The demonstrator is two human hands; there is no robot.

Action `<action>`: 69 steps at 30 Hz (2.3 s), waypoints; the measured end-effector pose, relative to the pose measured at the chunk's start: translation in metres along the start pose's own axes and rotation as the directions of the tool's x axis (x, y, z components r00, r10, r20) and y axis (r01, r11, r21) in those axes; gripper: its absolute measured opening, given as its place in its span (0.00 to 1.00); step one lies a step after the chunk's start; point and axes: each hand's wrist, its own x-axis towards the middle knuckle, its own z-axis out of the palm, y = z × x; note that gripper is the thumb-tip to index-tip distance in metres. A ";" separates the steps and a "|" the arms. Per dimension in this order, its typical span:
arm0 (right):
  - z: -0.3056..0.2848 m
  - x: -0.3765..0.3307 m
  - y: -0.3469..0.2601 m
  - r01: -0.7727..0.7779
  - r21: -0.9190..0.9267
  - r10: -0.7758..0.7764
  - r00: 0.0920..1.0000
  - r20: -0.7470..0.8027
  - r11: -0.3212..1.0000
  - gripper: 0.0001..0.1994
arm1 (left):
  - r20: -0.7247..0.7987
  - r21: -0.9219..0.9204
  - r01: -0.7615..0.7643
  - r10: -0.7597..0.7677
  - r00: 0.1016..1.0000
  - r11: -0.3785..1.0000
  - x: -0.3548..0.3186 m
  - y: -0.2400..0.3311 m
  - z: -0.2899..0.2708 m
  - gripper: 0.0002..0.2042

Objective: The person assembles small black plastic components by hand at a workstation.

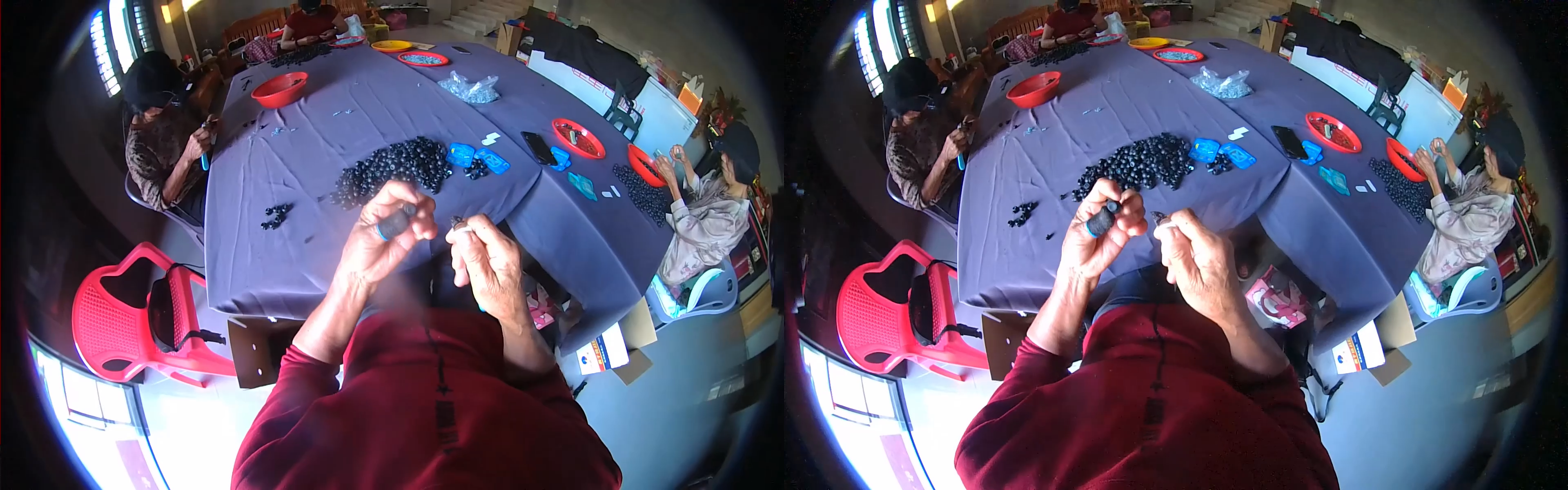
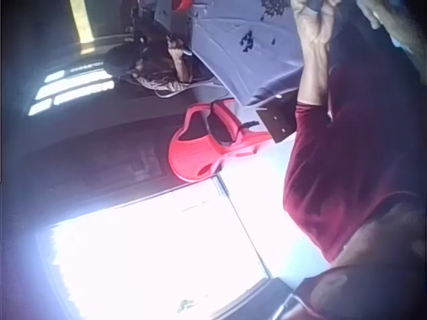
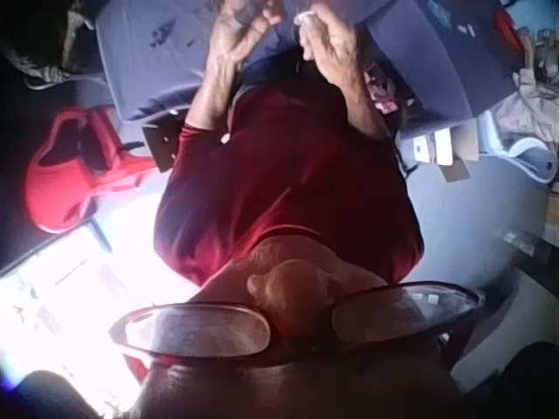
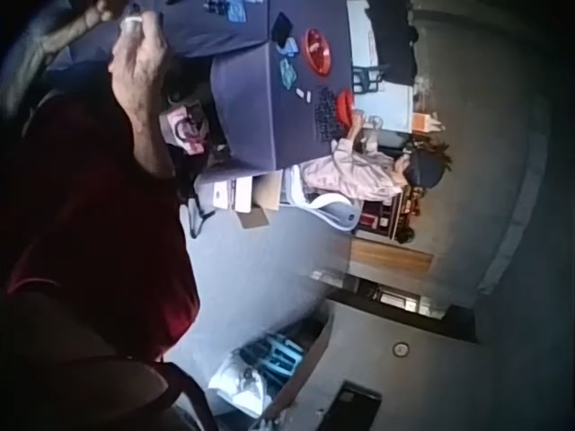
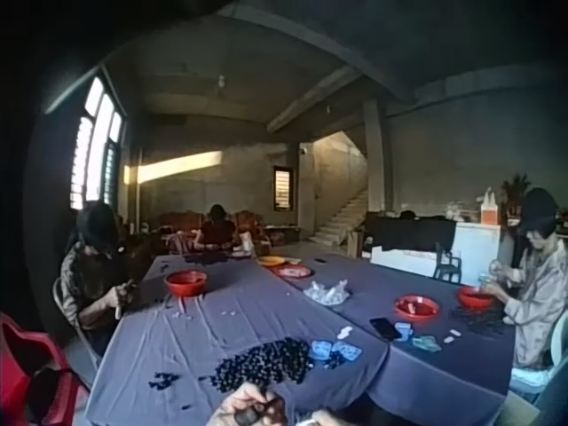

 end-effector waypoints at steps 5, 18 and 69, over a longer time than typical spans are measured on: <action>-0.001 -0.006 -0.012 0.065 -0.148 -0.074 0.996 -0.056 0.987 0.11 | -0.027 0.071 0.038 -0.036 0.999 0.997 -0.001 -0.009 0.014 0.12; -0.006 -0.008 -0.006 0.093 -0.104 -0.108 0.983 -0.147 0.990 0.11 | -0.103 0.300 0.064 -0.035 0.994 0.952 -0.007 -0.011 0.014 0.08; -0.009 -0.006 -0.003 0.049 -0.367 -0.060 0.998 -0.019 0.929 0.14 | -0.094 0.441 0.033 0.009 0.996 0.897 -0.011 -0.021 0.016 0.13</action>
